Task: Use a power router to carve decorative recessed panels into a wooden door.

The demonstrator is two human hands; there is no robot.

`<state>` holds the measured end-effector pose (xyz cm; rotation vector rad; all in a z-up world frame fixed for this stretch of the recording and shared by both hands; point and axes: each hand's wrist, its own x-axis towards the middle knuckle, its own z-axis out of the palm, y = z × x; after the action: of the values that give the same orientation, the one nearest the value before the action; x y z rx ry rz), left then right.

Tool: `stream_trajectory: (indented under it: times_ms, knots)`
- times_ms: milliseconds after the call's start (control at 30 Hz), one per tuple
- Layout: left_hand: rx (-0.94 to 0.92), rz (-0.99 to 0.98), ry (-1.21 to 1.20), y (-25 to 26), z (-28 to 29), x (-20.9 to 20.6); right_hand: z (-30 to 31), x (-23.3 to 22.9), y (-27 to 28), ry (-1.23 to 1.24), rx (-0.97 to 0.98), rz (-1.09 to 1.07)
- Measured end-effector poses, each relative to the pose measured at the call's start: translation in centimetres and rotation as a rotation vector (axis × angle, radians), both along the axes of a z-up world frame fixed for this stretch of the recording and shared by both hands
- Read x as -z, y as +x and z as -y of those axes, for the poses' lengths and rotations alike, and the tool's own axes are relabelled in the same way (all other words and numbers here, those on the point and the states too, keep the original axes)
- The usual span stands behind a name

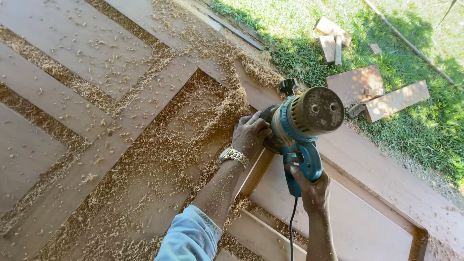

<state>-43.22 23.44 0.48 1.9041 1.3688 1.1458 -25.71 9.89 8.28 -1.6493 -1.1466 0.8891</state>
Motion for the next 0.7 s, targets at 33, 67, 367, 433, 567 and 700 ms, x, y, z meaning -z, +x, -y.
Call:
stream_trajectory:
  times_ms: [33, 67, 367, 433, 567, 700]
  knots:
    - [-0.002, -0.001, -0.005, -0.1, 0.0, 0.0, 0.2, 0.6, 0.0, -0.005, -0.002, -0.001]
    - [0.016, -0.008, -0.007, -0.3, 0.1, -0.1, 0.5, 1.3, 0.0, -0.006, 0.024, -0.009]
    - [0.118, 0.028, -0.029, -1.6, 0.8, -0.6, 1.6, 2.3, -0.9, -0.052, 0.115, 0.018]
    - [0.121, 0.031, -0.029, -1.9, 1.1, -0.4, 2.1, 2.6, -1.0, -0.083, 0.131, 0.056]
    - [0.115, -0.128, 0.031, -2.9, 2.7, -0.3, 3.6, 4.2, -0.7, -0.090, 0.107, 0.173]
    - [0.094, -0.191, 0.109, -4.2, 4.8, -1.0, 5.2, 4.5, -1.3, -0.190, 0.077, 0.253]
